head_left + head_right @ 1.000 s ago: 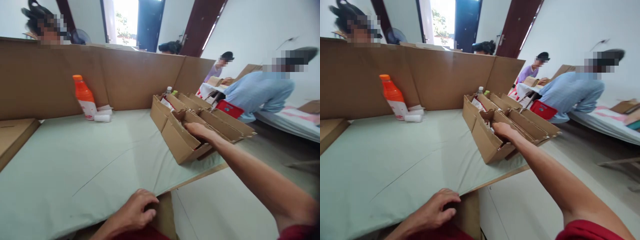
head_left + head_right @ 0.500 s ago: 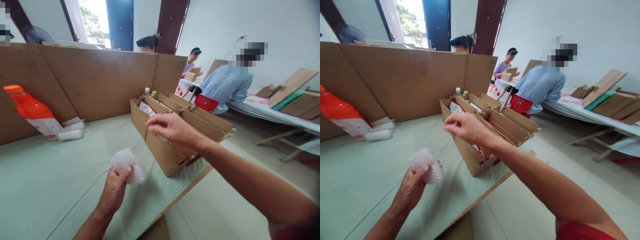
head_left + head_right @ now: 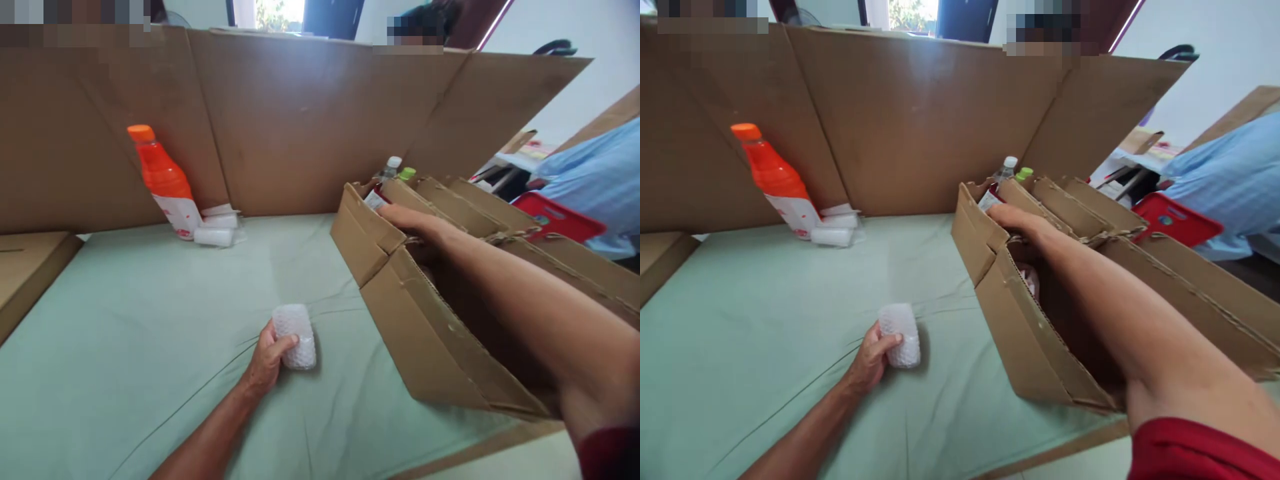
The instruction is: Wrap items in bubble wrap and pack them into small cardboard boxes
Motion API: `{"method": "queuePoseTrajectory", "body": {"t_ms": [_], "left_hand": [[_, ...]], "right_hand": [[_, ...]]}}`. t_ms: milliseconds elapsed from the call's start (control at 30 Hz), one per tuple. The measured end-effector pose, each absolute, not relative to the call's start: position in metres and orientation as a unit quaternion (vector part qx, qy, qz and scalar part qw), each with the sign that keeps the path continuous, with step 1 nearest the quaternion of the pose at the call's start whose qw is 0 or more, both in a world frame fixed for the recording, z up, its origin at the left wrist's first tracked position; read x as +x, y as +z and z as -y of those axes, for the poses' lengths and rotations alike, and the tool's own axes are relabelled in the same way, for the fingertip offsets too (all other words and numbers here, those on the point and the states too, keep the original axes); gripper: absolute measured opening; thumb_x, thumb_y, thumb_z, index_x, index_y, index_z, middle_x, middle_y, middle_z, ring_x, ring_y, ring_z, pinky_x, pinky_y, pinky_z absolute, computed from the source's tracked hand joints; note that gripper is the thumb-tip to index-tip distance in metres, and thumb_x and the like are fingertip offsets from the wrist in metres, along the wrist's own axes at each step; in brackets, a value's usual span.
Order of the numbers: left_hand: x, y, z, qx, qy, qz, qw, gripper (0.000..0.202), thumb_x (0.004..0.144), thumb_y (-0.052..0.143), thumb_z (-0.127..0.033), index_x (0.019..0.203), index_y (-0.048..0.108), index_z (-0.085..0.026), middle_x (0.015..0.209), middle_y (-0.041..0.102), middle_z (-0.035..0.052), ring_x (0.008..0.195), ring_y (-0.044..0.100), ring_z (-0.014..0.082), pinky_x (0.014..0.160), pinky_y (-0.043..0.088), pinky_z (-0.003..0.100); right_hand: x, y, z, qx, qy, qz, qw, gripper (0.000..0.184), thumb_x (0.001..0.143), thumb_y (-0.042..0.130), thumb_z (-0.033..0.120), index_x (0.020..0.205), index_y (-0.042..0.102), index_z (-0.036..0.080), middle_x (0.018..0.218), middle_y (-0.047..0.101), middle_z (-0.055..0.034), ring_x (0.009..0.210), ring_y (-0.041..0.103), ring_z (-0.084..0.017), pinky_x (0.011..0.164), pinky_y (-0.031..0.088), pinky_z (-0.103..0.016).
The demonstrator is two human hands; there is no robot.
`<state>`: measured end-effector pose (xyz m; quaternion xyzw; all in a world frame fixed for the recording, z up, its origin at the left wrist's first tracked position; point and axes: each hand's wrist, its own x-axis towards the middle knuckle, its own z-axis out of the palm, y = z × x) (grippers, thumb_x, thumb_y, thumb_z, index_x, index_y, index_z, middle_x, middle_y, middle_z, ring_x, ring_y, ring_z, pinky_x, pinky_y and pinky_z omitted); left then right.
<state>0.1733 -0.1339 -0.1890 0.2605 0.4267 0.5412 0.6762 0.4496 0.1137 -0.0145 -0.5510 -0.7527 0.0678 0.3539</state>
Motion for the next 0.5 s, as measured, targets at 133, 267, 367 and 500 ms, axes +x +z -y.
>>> {"method": "queuePoseTrajectory", "body": {"t_ms": [133, 267, 367, 500], "left_hand": [[0.173, -0.184, 0.135, 0.225, 0.573, -0.436, 0.657, 0.046, 0.06, 0.083, -0.033, 0.098, 0.068, -0.014, 0.085, 0.073, 0.0039, 0.074, 0.065, 0.0172, 0.07, 0.052, 0.028], [0.154, -0.161, 0.097, 0.153, 0.644, -0.464, 0.589, 0.038, 0.063, 0.08, -0.029, 0.095, 0.067, -0.013, 0.086, 0.073, 0.0041, 0.075, 0.067, 0.0165, 0.072, 0.054, 0.028], [0.121, -0.131, 0.039, 0.131, 0.679, -0.477, 0.543, 0.026, 0.073, 0.071, -0.022, 0.097, 0.063, -0.017, 0.093, 0.071, 0.0026, 0.085, 0.069, 0.0145, 0.082, 0.055, 0.026], [0.084, -0.098, -0.032, 0.154, 0.661, -0.49, 0.547, 0.02, 0.088, 0.058, -0.032, 0.103, 0.059, -0.019, 0.11, 0.069, 0.0078, 0.108, 0.067, 0.019, 0.098, 0.053, 0.035]], "right_hand": [[0.456, 0.039, -0.09, -0.61, 0.052, 0.718, 0.332, 0.024, 0.078, 0.068, 0.024, 0.056, 0.064, 0.016, 0.043, 0.049, 0.005, 0.041, 0.04, -0.004, 0.051, 0.036, -0.022], [0.399, 0.069, -0.063, -0.583, 0.061, 0.729, 0.354, 0.013, 0.083, 0.064, 0.022, 0.081, 0.071, 0.012, 0.065, 0.063, -0.0019, 0.054, 0.049, -0.008, 0.053, 0.035, -0.023], [0.322, 0.05, -0.065, -0.553, 0.131, 0.795, 0.212, 0.001, 0.075, 0.072, 0.014, 0.074, 0.072, 0.014, 0.063, 0.064, 0.0009, 0.058, 0.055, -0.011, 0.057, 0.041, -0.023], [0.258, 0.025, -0.092, -0.433, 0.176, 0.858, 0.214, 0.034, 0.077, 0.074, 0.017, 0.11, 0.068, 0.013, 0.085, 0.069, 0.0003, 0.075, 0.061, -0.012, 0.073, 0.048, -0.024]]}}
